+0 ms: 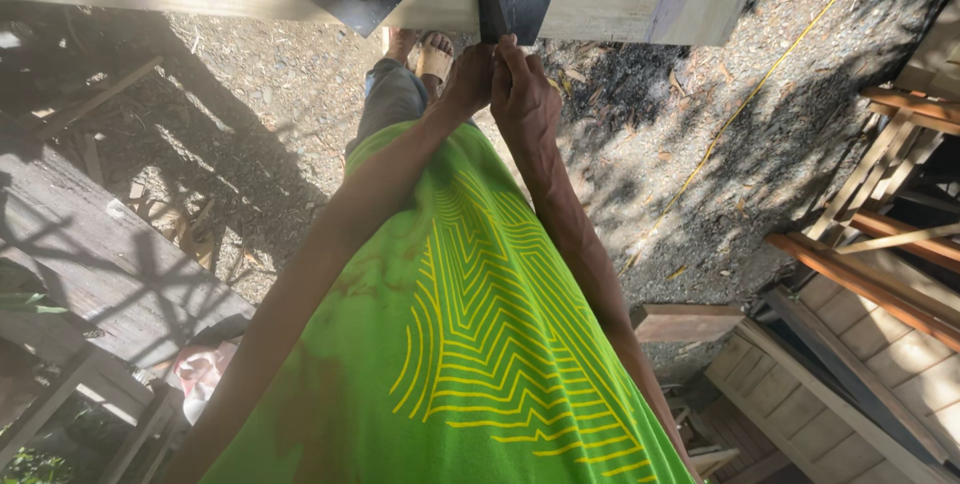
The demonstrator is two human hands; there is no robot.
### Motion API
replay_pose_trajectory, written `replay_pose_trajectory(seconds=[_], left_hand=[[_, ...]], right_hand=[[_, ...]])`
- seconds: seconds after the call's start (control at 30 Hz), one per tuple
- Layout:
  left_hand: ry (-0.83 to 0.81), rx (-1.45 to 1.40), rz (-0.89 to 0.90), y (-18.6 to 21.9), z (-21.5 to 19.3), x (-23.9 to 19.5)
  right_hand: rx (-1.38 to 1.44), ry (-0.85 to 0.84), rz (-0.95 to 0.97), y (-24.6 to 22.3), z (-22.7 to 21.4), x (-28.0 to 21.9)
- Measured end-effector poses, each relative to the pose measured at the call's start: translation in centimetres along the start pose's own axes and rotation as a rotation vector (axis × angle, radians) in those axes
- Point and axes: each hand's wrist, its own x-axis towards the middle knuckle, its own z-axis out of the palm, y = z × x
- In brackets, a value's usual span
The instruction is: The person uses a putty knife to scoop a white filler paste from a container and applies it to gaps and imperfections on a wooden surface. They use a second scraper to smooth the filler into the wood, repeating the process on different sections of the board.
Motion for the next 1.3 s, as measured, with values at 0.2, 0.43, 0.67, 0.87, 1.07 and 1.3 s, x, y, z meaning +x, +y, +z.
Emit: replay_pose_trajectory(seconds=[0.2,0.43,0.67,0.87,1.07,1.3], left_hand=[[-0.036,0.005,-0.018,-1.1,0.5,-1.1],[0.086,-0.062,0.02,-2.3,1.9,0.6],[0.203,-0.322,0.162,-2.2,0.5,1.8],[0.025,-0.807,-0.439,2.3,-4.1,-1.2],[0.064,-0.537,-0.445,5.3,-11.7,-9.9],[0.173,-0.013,-0.103,6.8,-15.6,-15.1]], right_hand=[[0.082,0.02,-0.01,-0.3,-0.4,0.2],[0.057,0.126,-0.025,-0.5,0.2,1.4],[0.059,0.093,0.096,-0.3,0.6,0.4],[0.227,-0.003,0.219,0.6,-3.2,-3.3],[0.155,0.002,0.6,3.6,-2.3,-12.7],[0.23,0.064,0.528,8.7,3.6,-7.8]])
